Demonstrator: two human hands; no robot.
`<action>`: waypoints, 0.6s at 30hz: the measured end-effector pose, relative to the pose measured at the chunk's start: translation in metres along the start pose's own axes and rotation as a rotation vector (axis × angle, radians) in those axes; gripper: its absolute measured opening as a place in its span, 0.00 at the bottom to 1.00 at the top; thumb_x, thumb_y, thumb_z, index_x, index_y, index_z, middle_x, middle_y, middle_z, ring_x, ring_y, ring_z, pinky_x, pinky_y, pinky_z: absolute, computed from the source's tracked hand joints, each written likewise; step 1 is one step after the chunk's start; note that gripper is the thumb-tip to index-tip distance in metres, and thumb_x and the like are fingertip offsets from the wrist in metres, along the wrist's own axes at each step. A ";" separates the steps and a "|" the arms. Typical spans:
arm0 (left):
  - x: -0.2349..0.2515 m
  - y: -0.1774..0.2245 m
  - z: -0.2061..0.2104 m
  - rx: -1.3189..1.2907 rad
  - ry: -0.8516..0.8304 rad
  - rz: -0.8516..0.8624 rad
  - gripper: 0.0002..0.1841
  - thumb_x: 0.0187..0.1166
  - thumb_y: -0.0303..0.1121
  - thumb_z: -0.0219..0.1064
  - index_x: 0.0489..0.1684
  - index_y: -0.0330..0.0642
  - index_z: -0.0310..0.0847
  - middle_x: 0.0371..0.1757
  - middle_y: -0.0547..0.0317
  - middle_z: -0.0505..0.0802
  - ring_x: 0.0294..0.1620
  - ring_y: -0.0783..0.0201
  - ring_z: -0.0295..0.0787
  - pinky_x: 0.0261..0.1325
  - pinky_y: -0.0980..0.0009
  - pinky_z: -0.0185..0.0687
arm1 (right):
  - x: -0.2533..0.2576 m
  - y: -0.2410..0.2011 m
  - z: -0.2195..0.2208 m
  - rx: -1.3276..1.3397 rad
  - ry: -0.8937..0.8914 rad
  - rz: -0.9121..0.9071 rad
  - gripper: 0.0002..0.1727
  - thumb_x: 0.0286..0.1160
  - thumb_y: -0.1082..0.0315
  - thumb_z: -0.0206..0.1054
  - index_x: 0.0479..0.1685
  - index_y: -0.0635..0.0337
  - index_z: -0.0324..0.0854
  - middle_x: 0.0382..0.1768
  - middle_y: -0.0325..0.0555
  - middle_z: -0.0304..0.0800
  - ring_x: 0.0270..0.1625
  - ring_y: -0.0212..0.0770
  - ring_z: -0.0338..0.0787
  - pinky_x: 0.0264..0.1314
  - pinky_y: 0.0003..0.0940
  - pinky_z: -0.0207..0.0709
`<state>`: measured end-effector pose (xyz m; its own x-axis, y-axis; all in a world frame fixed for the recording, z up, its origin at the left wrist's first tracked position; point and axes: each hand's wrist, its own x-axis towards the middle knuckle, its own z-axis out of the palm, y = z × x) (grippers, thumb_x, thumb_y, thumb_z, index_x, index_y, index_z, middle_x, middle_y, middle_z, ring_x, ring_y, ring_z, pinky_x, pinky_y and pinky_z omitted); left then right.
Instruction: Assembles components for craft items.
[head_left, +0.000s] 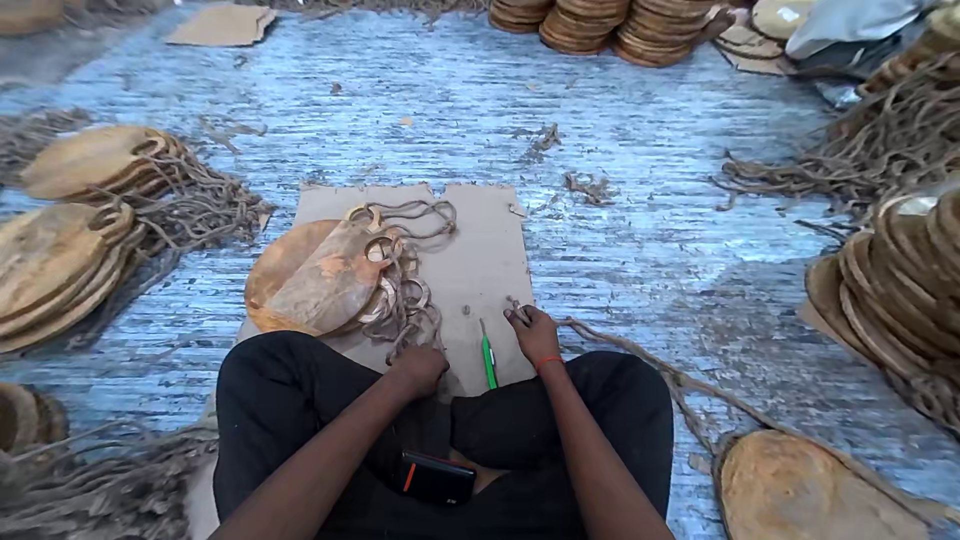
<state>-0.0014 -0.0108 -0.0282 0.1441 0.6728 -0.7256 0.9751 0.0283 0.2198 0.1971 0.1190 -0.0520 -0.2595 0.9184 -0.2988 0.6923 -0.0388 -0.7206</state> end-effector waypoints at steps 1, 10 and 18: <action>-0.004 -0.003 -0.005 -0.029 0.001 -0.048 0.19 0.80 0.32 0.68 0.68 0.39 0.84 0.72 0.37 0.85 0.77 0.33 0.76 0.75 0.32 0.70 | 0.004 -0.001 0.000 -0.006 -0.006 0.007 0.22 0.84 0.50 0.68 0.43 0.65 0.86 0.31 0.58 0.85 0.35 0.57 0.84 0.43 0.60 0.77; 0.011 -0.046 -0.074 -0.477 0.417 -0.054 0.23 0.85 0.46 0.68 0.69 0.38 0.82 0.65 0.41 0.89 0.70 0.43 0.84 0.77 0.43 0.74 | 0.014 -0.004 0.001 0.040 -0.005 0.030 0.20 0.84 0.52 0.68 0.38 0.63 0.84 0.28 0.48 0.82 0.33 0.45 0.81 0.45 0.48 0.75; 0.144 -0.080 -0.154 -0.364 0.715 -0.229 0.36 0.83 0.38 0.69 0.89 0.34 0.60 0.83 0.35 0.75 0.87 0.39 0.66 0.90 0.42 0.55 | 0.015 0.005 0.012 0.079 0.013 -0.028 0.19 0.83 0.54 0.69 0.36 0.65 0.84 0.24 0.47 0.80 0.29 0.43 0.79 0.39 0.46 0.75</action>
<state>-0.0844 0.1977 -0.0494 -0.3127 0.9250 -0.2159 0.8342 0.3761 0.4033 0.1883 0.1277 -0.0672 -0.2689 0.9246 -0.2700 0.6297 -0.0434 -0.7757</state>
